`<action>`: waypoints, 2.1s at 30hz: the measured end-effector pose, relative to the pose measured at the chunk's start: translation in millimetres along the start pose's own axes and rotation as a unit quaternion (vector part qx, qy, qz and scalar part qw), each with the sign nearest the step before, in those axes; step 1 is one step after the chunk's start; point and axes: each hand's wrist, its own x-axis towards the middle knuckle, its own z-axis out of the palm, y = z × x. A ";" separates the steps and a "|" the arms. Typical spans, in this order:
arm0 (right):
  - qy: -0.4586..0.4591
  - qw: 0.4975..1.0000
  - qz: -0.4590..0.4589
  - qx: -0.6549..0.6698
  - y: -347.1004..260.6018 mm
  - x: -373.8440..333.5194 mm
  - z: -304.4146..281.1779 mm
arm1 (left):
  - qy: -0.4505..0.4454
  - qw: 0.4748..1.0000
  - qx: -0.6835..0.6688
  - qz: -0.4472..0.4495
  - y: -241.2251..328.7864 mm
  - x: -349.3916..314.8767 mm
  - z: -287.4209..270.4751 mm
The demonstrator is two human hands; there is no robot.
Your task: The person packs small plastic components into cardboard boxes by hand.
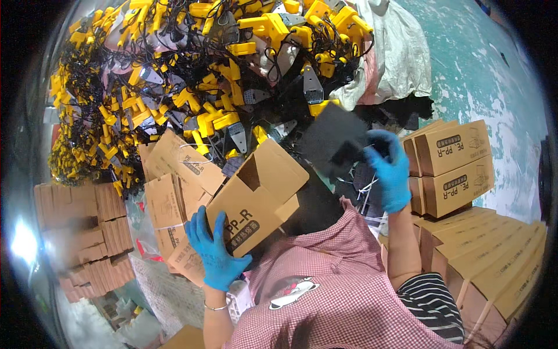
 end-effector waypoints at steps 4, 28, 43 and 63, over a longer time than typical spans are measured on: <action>-0.203 0.974 -0.031 -0.091 -14.9 -20.9 49.3 | 0.005 1.000 -0.022 -0.012 -2.5 -0.6 0.4; -0.222 0.703 -0.354 -0.576 289.9 138.8 136.1 | 0.027 0.988 0.086 -0.122 -12.4 -59.7 -20.4; -0.171 0.804 -0.297 -0.487 167.7 110.5 112.9 | 0.004 0.987 0.109 -0.120 0.7 -60.7 -18.7; 0.075 0.956 -0.036 -0.282 182.7 42.8 103.6 | 0.027 0.988 0.082 -0.127 -6.5 -50.9 -13.3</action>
